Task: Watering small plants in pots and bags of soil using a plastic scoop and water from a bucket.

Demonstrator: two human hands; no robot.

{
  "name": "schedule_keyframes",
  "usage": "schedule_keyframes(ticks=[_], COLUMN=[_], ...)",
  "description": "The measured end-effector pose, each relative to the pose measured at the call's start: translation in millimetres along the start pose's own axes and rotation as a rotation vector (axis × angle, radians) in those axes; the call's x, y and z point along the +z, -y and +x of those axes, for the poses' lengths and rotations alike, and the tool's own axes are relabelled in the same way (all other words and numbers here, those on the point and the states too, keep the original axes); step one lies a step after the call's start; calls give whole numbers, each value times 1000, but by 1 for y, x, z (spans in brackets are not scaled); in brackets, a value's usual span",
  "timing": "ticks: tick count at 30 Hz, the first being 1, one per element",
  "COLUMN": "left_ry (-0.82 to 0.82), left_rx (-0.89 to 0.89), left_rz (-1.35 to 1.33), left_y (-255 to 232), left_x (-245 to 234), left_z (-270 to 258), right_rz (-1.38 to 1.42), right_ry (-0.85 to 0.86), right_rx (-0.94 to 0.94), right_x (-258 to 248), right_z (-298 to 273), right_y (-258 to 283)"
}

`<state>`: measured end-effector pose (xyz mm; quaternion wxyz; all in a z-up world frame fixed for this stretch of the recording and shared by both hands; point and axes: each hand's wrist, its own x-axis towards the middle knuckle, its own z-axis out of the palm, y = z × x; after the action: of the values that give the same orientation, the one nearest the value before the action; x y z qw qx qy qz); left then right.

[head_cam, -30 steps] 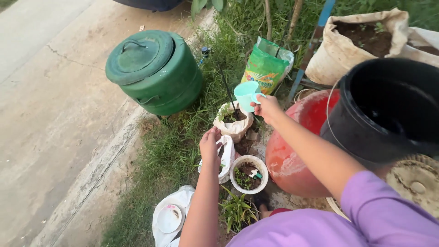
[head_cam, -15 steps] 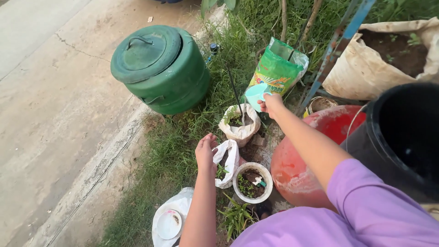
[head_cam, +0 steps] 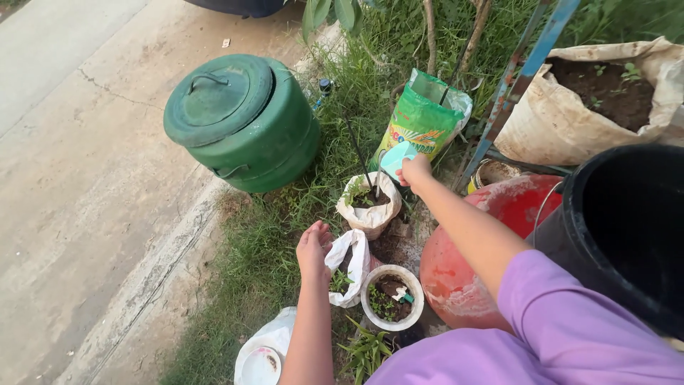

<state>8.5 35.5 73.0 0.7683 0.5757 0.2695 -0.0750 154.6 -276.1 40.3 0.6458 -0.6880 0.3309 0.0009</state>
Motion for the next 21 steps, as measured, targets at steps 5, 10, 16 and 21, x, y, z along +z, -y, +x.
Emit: schedule_keyframes(ticks=[5, 10, 16, 21], left_ry=[0, -7, -19, -18], left_rx=[-15, -33, -33, -34], left_rz=[17, 25, 28, 14], left_y=[-2, -1, 1, 4], left_x=[0, -2, -3, -1], left_z=[-4, -4, -3, 2], right_rz=[-93, -124, -138, -74], right_ry=[-4, -1, -23, -68], right_rx=[7, 11, -5, -2], right_x=[9, 15, 10, 1], right_z=[-3, -7, -6, 6], right_y=[0, 17, 39, 29])
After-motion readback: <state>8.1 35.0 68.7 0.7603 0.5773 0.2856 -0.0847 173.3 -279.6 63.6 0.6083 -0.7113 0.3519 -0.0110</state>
